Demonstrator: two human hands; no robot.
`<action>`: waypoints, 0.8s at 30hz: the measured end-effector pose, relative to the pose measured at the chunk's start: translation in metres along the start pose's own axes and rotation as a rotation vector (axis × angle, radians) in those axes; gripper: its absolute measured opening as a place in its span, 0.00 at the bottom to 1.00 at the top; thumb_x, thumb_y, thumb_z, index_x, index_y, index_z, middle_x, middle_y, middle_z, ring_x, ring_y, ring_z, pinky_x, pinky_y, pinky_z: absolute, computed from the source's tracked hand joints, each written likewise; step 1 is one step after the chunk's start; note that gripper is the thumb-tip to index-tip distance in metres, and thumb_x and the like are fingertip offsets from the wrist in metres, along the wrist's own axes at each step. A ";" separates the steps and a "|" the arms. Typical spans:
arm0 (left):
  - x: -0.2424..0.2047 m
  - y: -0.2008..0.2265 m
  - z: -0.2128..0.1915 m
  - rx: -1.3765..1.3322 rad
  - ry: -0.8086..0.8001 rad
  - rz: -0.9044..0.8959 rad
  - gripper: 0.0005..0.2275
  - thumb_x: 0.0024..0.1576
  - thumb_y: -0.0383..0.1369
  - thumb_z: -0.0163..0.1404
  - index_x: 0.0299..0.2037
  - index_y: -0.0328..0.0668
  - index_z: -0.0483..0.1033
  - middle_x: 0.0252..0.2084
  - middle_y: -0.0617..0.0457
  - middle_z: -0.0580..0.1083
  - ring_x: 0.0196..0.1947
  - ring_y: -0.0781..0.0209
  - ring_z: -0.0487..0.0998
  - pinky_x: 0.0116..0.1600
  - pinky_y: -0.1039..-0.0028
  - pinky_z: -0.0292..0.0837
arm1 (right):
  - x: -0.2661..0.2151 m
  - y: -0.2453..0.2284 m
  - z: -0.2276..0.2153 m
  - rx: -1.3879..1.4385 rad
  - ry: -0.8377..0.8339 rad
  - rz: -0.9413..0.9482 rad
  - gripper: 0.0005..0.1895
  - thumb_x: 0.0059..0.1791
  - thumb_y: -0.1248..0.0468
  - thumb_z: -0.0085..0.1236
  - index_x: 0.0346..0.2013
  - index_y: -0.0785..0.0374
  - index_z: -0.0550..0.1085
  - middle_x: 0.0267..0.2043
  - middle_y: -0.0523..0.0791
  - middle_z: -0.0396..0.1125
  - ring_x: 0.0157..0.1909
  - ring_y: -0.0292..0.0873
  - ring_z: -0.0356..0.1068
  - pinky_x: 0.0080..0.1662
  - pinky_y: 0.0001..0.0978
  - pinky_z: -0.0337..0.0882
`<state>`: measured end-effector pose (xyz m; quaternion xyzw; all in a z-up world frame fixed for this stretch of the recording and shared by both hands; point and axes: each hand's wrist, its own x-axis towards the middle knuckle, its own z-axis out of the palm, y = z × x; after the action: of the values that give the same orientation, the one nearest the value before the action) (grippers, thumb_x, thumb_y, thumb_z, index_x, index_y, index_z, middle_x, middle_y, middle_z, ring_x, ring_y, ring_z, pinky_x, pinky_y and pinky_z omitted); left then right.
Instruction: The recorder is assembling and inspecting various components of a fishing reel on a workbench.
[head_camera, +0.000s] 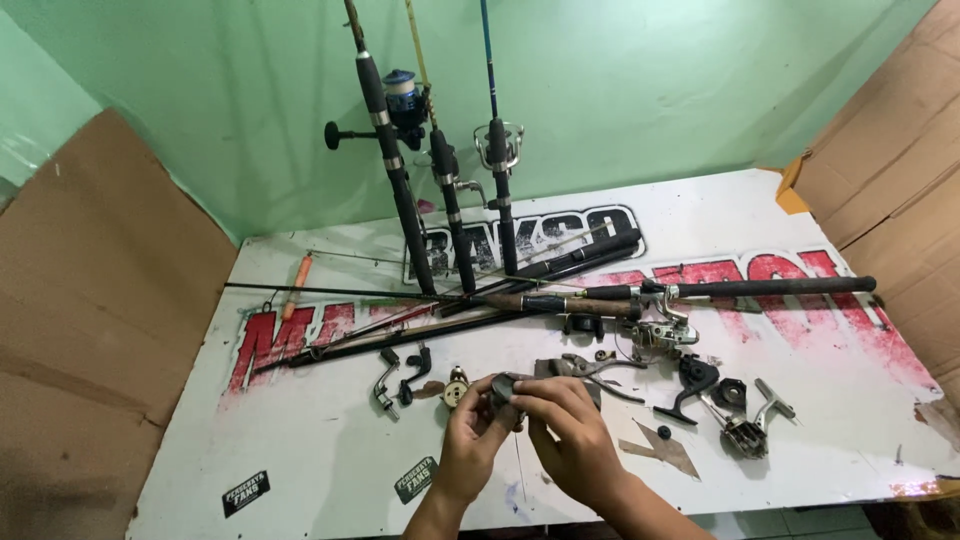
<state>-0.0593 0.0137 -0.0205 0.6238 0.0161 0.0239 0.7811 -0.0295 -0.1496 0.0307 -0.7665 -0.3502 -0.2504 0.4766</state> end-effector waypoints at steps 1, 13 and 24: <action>0.004 0.001 0.000 0.002 -0.004 0.003 0.18 0.61 0.28 0.52 0.62 0.34 0.69 0.41 0.47 0.78 0.39 0.60 0.78 0.46 0.71 0.77 | 0.001 0.011 0.003 -0.002 0.005 -0.001 0.13 0.41 0.75 0.61 0.39 0.63 0.79 0.48 0.45 0.75 0.47 0.46 0.73 0.51 0.37 0.74; 0.002 0.003 0.005 0.052 0.016 0.004 0.23 0.57 0.31 0.57 0.63 0.36 0.68 0.44 0.46 0.79 0.39 0.61 0.80 0.45 0.73 0.79 | 0.002 0.016 0.003 -0.010 0.028 0.019 0.12 0.42 0.75 0.61 0.39 0.64 0.79 0.47 0.46 0.75 0.47 0.44 0.74 0.52 0.35 0.75; 0.001 0.004 0.007 0.008 0.034 -0.014 0.27 0.55 0.34 0.58 0.63 0.32 0.65 0.50 0.41 0.78 0.44 0.57 0.80 0.48 0.71 0.80 | 0.000 0.020 0.005 -0.012 0.012 0.047 0.16 0.40 0.76 0.62 0.41 0.65 0.78 0.47 0.46 0.75 0.47 0.44 0.74 0.51 0.34 0.74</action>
<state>-0.0584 0.0080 -0.0155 0.6262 0.0339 0.0291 0.7784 -0.0135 -0.1509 0.0177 -0.7759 -0.3275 -0.2458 0.4799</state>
